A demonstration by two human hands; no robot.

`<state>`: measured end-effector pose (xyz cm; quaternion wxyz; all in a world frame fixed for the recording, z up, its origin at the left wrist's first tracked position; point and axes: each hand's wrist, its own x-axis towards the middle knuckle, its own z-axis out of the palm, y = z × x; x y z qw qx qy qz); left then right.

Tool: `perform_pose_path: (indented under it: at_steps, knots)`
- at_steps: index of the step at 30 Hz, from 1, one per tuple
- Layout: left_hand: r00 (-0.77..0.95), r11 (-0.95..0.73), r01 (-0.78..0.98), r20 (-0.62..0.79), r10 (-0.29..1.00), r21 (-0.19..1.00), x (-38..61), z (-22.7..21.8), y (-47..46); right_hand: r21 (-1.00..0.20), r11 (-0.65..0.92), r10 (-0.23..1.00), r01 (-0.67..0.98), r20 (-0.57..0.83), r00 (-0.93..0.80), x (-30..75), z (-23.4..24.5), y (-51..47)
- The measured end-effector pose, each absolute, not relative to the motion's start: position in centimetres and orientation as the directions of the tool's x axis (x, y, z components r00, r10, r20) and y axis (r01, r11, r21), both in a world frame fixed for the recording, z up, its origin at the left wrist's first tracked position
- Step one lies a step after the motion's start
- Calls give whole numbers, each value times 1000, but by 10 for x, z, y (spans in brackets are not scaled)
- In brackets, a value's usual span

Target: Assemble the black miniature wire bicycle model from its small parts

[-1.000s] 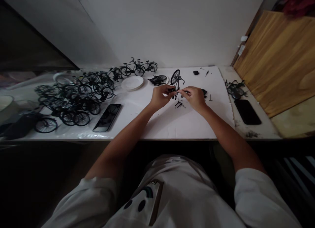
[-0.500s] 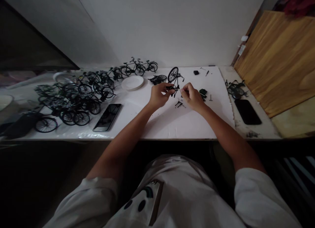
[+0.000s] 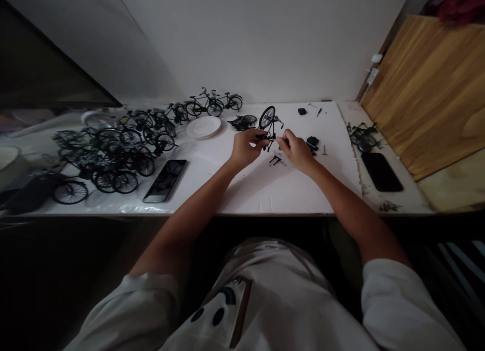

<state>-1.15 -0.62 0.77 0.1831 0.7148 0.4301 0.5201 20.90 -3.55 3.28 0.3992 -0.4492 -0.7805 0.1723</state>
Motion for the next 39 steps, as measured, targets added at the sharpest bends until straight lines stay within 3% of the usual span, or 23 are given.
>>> perform_pose_path:
  at_steps: [14, 19, 31, 35, 39]
  knots:
    - [83, -584, 393, 606, 791, 710, -11, 9, -5, -711, 510, 856, 484, 474, -207, 205, 32, -38]
    - [66, -570, 417, 602, 796, 708, -13, 12, -6, -719, 549, 836, 426, 483, -262, 205, 29, -35]
    - [75, -588, 490, 640, 765, 644, -13, 11, -11, -741, 504, 863, 443, 443, -241, 200, 29, -40]
    - [78, -600, 418, 631, 772, 682, -11, 9, -8, -789, 462, 887, 406, 406, -219, 199, 28, -38]
    - [77, -560, 221, 558, 826, 799, -9, 4, 2, -815, 447, 894, 368, 426, -141, 200, 27, -36]
